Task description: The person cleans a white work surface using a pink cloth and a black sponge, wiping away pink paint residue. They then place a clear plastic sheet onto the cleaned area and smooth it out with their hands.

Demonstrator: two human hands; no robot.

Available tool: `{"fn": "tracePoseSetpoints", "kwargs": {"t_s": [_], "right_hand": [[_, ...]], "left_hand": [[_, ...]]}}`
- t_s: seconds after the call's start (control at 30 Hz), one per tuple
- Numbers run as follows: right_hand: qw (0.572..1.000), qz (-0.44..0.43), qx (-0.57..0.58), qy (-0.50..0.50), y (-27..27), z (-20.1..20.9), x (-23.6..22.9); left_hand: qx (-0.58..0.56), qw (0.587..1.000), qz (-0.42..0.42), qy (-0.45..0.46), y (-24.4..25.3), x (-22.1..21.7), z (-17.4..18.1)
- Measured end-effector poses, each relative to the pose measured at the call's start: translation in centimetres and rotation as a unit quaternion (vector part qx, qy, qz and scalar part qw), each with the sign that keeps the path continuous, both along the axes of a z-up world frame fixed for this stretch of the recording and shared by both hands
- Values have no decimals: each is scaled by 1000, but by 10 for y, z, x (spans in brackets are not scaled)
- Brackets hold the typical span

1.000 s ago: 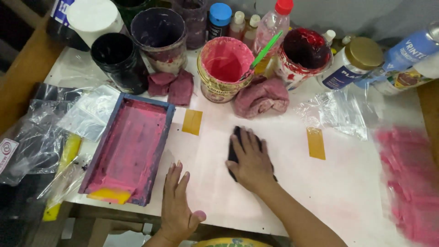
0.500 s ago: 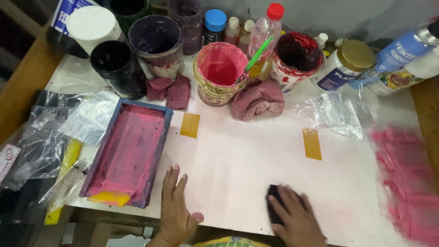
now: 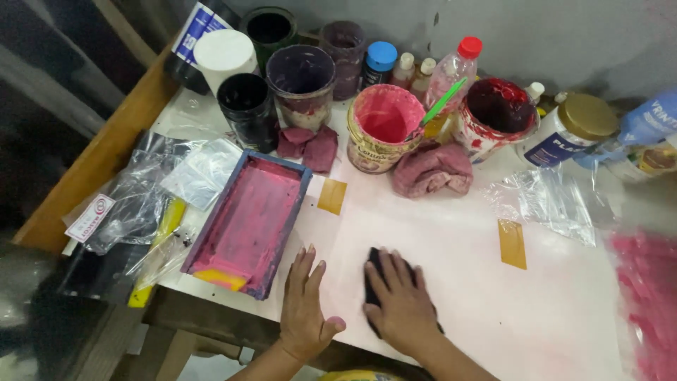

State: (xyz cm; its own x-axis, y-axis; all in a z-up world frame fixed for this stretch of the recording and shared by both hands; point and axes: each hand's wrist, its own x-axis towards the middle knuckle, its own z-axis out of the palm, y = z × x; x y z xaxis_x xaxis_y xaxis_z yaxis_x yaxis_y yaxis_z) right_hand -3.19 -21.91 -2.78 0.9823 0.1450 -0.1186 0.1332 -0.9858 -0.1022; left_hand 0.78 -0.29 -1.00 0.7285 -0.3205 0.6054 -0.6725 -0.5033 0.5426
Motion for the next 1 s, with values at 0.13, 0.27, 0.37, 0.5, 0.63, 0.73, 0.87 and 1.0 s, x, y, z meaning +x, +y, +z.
{"fn": "tracePoseSetpoints", "kwargs": {"t_s": [0.13,0.27,0.37,0.5,0.63,0.73,0.87,1.0], "right_hand": [[987,127,88,-50,69,34,52],[960,242,8,139,84,48,68],[938,327,112,24,55,15,47],[914,338,182,-131,-3,19,-3],[962,204,104,-152,-94,-33,-49],[944,24,214,-248,-134,-23,-53],[827,-481,293,-17,-162,39,1],[830,-500,213,-129,-241,45,85]], "left_hand": [[0,1000,6,5,1,-1,1],[-28,999,-1,22,2,-3,0],[-22,1000,3,18,3,0,-3],[-22,999,-13,22,6,1,-9],[-24,998,59,22,-4,1,-3],[-10,1000,26,10,-3,4,-11],[16,999,47,2,-5,5,-15],[28,998,53,-19,-5,6,-11]]}}
